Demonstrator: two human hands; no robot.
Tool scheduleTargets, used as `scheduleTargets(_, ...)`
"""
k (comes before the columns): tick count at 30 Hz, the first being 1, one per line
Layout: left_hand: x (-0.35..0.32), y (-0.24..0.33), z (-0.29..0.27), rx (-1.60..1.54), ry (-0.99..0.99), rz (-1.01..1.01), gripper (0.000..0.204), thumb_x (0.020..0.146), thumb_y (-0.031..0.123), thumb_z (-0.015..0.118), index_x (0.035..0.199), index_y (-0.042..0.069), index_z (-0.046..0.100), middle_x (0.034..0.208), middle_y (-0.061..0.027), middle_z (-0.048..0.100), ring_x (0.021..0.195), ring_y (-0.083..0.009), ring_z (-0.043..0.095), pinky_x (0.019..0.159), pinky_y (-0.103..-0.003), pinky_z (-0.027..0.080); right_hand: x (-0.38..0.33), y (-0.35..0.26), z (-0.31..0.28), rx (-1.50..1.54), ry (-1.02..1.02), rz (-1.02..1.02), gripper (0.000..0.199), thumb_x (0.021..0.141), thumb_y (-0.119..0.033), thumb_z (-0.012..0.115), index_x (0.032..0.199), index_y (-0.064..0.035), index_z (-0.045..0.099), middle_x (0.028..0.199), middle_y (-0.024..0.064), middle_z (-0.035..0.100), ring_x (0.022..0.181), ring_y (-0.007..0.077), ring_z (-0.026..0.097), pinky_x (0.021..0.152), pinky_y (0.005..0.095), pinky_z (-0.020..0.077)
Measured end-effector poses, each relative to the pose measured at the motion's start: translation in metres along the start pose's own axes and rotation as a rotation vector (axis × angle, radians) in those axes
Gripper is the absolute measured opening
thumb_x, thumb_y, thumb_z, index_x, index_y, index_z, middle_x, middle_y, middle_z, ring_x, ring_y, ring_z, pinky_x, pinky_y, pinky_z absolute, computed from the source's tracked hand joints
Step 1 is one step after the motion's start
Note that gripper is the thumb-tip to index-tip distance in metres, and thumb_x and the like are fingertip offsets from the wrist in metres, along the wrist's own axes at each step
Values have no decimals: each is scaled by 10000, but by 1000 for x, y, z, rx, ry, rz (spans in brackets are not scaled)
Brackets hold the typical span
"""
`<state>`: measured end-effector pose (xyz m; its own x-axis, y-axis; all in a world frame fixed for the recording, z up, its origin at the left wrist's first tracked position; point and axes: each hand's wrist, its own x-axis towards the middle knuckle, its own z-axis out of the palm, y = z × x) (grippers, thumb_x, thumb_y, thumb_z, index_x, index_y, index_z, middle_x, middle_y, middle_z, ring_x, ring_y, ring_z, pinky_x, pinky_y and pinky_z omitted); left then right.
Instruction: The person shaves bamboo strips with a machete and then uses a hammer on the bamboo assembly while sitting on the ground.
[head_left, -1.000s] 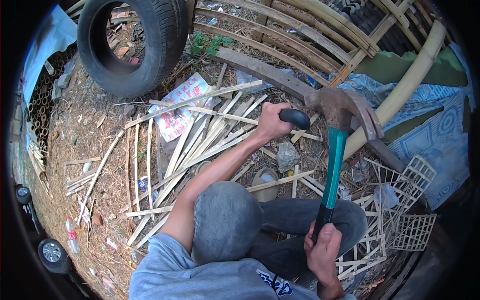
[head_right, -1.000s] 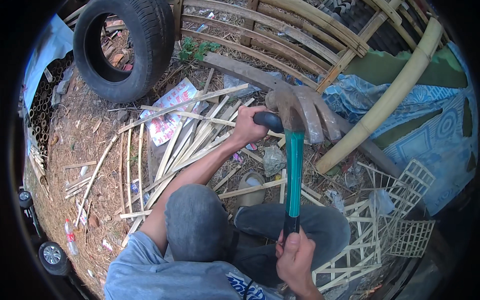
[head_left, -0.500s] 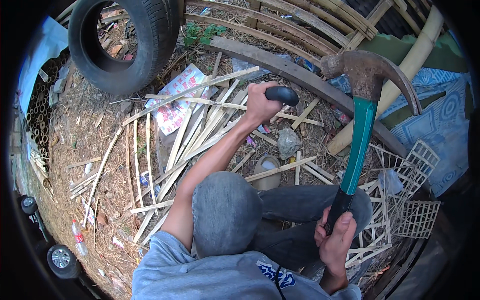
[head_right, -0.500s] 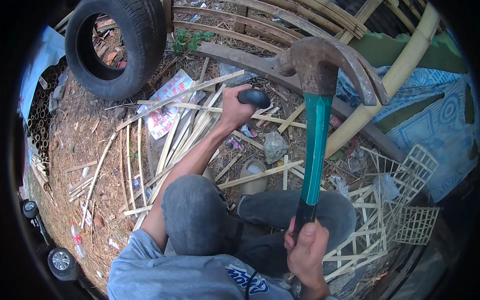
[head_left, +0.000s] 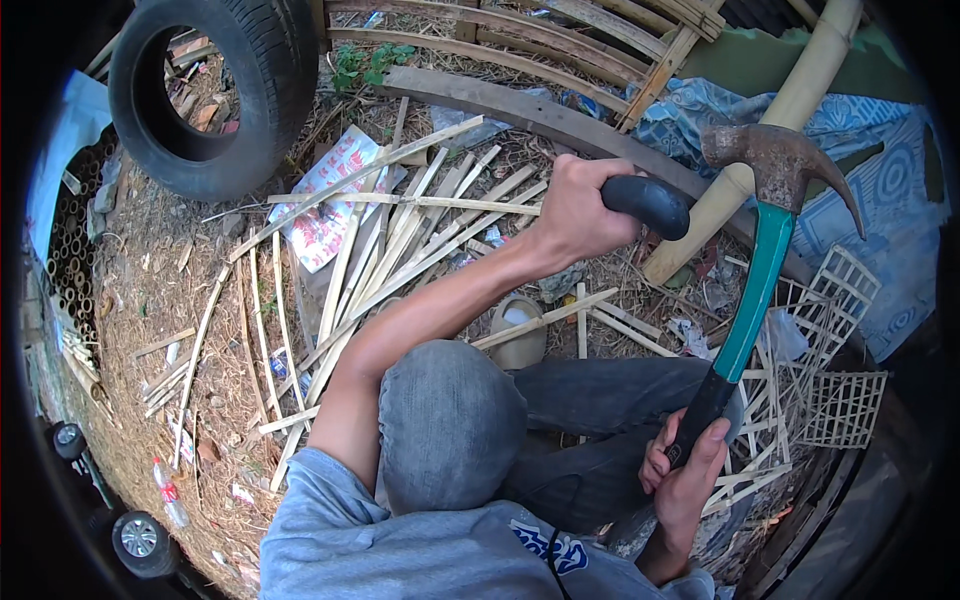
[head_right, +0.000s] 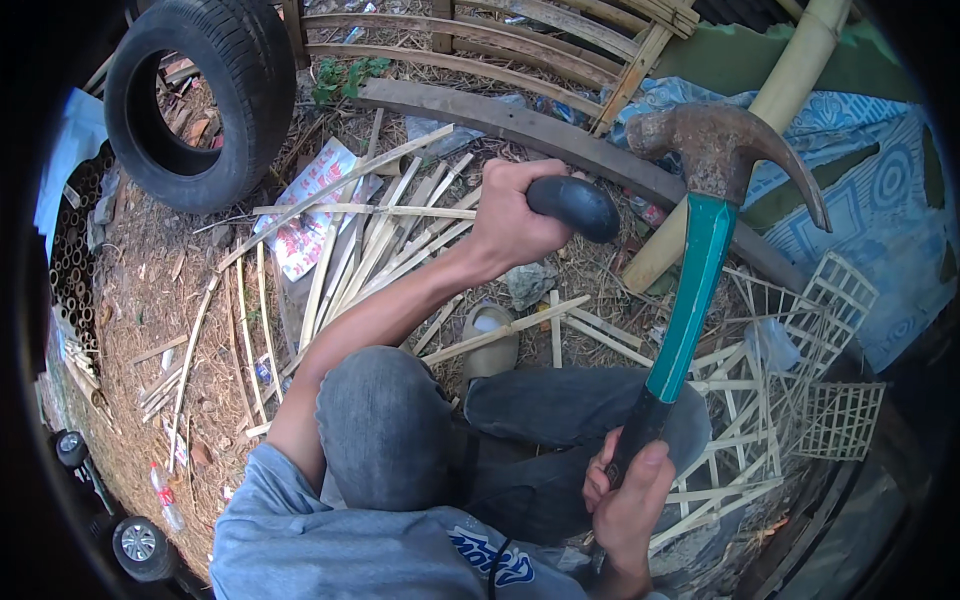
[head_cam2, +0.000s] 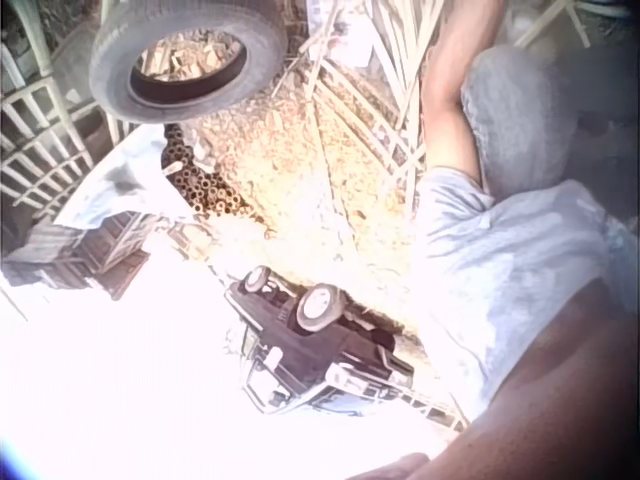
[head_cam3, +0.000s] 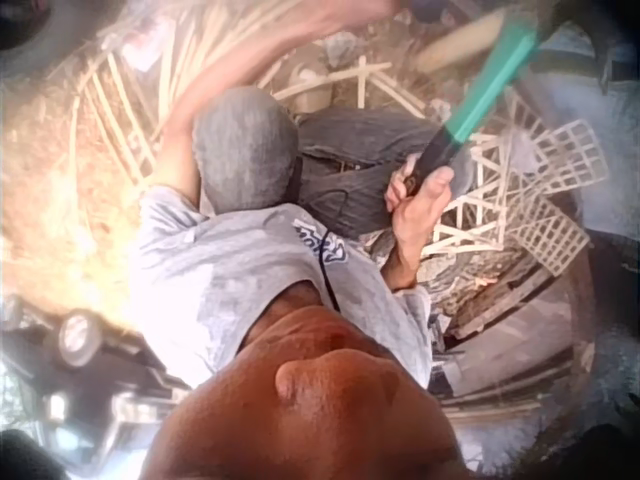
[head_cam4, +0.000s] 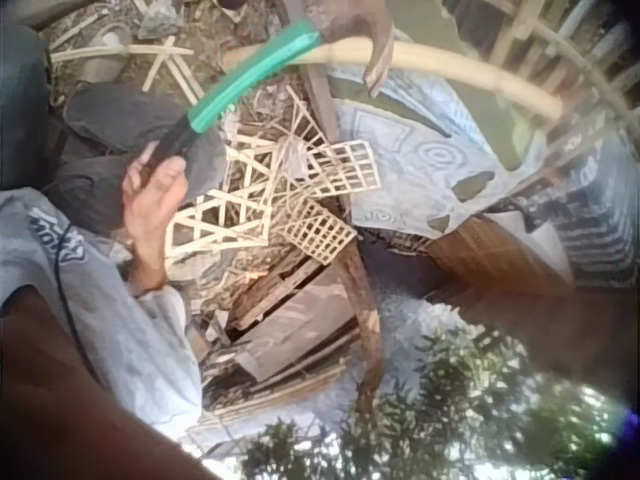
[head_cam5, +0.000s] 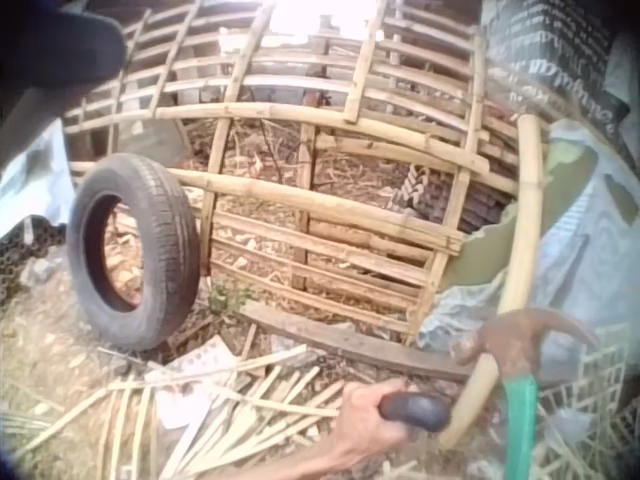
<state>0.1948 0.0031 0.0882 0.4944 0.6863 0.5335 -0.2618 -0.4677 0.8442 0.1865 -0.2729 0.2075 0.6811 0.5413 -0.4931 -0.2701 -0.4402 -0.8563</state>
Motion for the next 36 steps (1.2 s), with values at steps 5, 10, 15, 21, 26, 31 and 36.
scheduleTargets(5,-9,-8,21,58,-63,-23,115,738,32,680,649,-9,621,512,-129,516,452,-121,545,479,-298,405,0,2,-14,29,23,30,677,993,-705,304,875,-55,451,555,-7,384,412,68,345,375,229,277)
scheduleTargets(10,-10,-7,26,62,-50,-20,77,731,28,672,672,-13,645,526,-134,546,472,-116,582,487,-293,420,-2,-16,-18,67,17,-2,698,982,-714,323,891,-37,465,555,-1,401,437,72,376,408,227,291)
scheduleTargets(15,-10,-4,30,90,-41,-37,42,710,24,647,686,-9,658,531,-133,562,481,-110,586,491,-290,427,-22,-24,-18,141,47,-214,710,944,-720,434,916,-10,443,635,29,421,466,85,392,419,223,300)
scheduleTargets(21,-14,-12,26,127,20,-51,45,683,42,640,682,-1,653,529,-145,559,458,-197,599,501,-312,442,-29,-23,-12,-102,-49,171,572,1016,-576,439,969,-8,489,705,49,484,524,81,439,470,210,322)
scheduleTargets(26,1,-18,31,181,70,-59,73,688,68,640,701,7,678,533,-145,576,463,-261,605,508,-322,451,-43,-22,-5,67,74,-212,681,944,-728,433,914,-48,439,628,-3,377,432,62,339,383,220,269)
scheduleTargets(31,-12,-31,18,172,44,-143,78,711,72,648,725,8,690,549,-156,587,467,-247,612,515,-324,462,-17,-21,6,-135,28,159,625,965,-614,529,901,7,525,624,27,477,520,94,444,469,236,352)
scheduleTargets(36,2,1,32,110,52,-98,99,698,70,662,764,-2,676,621,-220,613,586,-385,660,557,-408,504,-53,-31,-8,63,65,-258,458,1046,-483,440,844,-80,522,586,-24,448,471,90,390,447,239,308)
